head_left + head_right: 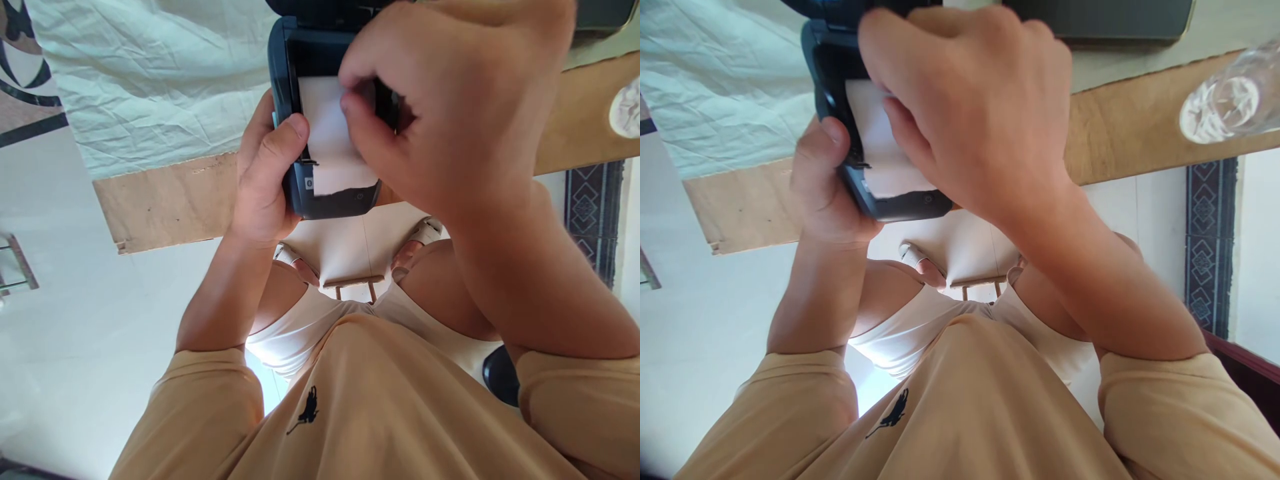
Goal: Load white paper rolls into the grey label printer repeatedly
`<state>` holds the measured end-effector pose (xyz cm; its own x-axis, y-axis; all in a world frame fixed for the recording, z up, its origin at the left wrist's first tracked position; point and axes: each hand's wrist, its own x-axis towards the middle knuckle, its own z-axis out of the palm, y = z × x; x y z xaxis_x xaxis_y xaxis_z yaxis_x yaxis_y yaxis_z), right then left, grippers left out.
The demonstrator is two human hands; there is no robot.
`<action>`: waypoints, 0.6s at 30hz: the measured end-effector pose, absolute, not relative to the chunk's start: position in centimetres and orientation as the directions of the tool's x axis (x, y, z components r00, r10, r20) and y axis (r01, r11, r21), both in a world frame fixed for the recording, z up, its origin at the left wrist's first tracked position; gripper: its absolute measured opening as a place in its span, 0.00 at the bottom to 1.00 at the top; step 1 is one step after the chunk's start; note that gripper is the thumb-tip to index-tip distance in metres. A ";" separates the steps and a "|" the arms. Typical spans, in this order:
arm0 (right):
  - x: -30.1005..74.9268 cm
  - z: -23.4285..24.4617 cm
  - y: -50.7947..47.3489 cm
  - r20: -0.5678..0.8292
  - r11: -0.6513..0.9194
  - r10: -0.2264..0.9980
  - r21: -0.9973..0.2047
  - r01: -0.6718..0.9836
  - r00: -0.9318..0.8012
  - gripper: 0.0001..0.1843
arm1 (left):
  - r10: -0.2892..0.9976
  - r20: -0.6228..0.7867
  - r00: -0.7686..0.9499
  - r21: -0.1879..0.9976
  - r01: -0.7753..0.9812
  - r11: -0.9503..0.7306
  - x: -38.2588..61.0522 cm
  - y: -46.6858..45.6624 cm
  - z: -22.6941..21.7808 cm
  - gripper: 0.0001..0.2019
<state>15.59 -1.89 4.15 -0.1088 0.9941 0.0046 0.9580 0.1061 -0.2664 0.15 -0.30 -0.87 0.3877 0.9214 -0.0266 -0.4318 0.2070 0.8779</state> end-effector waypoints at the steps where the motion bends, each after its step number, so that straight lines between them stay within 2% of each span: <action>1: 15.3 4.5 -1.9 -0.050 0.106 0.992 -0.212 0.972 -0.119 0.17 | 0.924 -0.031 0.381 0.878 -0.430 0.207 0.2 -0.3 -0.8 0.07; 4: 14.9 5.1 -1.9 -0.138 0.113 0.980 -0.208 0.972 -0.144 0.16 | 0.932 -0.047 0.360 0.884 -0.418 0.207 0.4 -0.4 -0.8 0.06; 7: 15.1 5.2 -1.9 -0.169 0.123 0.973 -0.196 0.973 -0.156 0.15 | 0.937 -0.034 0.348 0.888 -0.420 0.188 0.4 -0.4 -1.0 0.09; 11: 15.5 5.0 -1.8 -0.164 0.108 0.976 -0.191 0.976 -0.140 0.19 | 0.926 -0.003 0.377 0.896 -0.410 0.169 0.2 -0.1 -1.3 0.10; 16: 15.3 5.1 -1.6 -0.157 0.166 0.965 -0.249 0.954 -0.209 0.18 | 0.901 0.028 0.433 0.909 -0.385 0.157 0.0 0.2 -1.6 0.14; 18: 15.5 5.2 -1.7 -0.111 0.194 0.966 -0.295 0.936 -0.235 0.18 | 0.912 0.023 0.409 0.901 -0.404 0.158 0.2 0.0 -1.5 0.12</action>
<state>15.45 -1.70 5.24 -0.2350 0.9656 -0.1114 0.9357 0.1937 -0.2947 0.22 0.04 -1.49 0.4087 0.9124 0.0231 -0.4043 0.1583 0.9008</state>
